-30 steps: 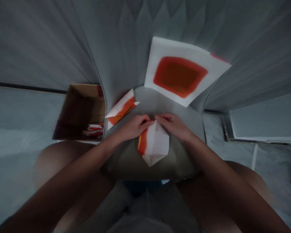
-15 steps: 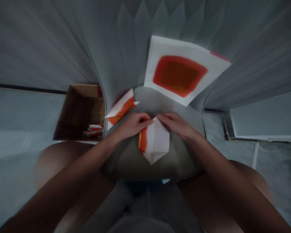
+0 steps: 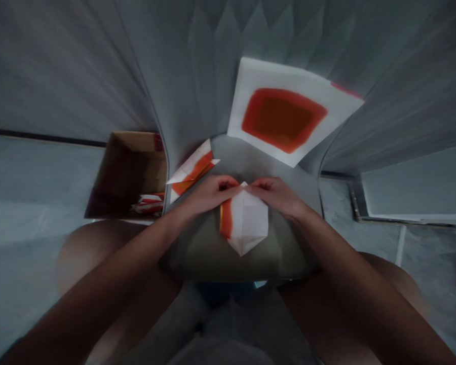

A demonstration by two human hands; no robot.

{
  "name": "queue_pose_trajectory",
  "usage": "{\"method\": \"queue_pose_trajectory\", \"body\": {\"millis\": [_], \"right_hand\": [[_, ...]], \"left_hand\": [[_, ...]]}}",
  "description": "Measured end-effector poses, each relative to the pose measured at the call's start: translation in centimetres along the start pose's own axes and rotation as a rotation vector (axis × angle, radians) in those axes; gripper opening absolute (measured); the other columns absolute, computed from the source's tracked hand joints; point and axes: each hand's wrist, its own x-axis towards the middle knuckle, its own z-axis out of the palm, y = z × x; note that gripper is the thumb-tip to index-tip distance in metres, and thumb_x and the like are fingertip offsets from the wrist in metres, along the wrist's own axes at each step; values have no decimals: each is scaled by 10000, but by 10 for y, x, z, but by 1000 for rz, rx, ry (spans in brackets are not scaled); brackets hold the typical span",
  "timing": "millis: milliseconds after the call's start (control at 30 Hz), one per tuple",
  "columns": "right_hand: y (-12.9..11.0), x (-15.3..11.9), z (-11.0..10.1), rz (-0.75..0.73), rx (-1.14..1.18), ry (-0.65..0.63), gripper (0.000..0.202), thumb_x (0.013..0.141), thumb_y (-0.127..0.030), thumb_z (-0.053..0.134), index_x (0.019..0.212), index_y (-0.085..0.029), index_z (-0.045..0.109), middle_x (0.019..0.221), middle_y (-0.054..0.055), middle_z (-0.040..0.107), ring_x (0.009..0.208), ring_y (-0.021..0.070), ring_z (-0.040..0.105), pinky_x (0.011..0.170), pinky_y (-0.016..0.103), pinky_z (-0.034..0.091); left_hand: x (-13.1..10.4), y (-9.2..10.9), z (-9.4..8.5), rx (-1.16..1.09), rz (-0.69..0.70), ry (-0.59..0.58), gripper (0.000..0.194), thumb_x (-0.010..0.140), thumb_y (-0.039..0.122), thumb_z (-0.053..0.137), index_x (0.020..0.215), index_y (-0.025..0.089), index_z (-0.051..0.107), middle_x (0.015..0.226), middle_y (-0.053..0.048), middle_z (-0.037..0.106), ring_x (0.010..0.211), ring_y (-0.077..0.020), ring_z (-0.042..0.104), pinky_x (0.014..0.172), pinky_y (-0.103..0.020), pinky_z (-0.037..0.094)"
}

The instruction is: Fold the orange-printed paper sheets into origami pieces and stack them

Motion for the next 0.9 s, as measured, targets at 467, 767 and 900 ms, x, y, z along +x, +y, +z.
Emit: {"method": "queue_pose_trajectory", "body": {"millis": [467, 767, 900], "right_hand": [[0, -1, 1, 1, 22, -6, 402, 773, -602, 782, 792, -205, 719, 703, -14, 634, 627, 120, 506, 559, 260, 375], [-7, -1, -2, 18, 3, -33, 409, 773, -628, 778, 813, -221, 760, 767, 6, 707, 695, 154, 581, 607, 281, 443], [-5, -1, 2, -18, 36, -25, 383, 751, -595, 811, 848, -226, 772, 812, 10, 729, 726, 159, 606, 629, 281, 472]], "left_hand": [[-1, 1, 2, 41, 9, 31, 333, 915, 501, 698, 877, 175, 757, 812, -16, 725, 737, -133, 599, 656, -255, 426], [-3, 5, 1, 34, -54, -25, 365, 895, 539, 718, 905, 179, 780, 808, -13, 716, 728, -134, 591, 657, -259, 426], [-3, 5, 2, 41, -59, -49, 357, 900, 537, 712, 909, 187, 783, 796, -9, 709, 718, -133, 586, 649, -257, 423]]}}
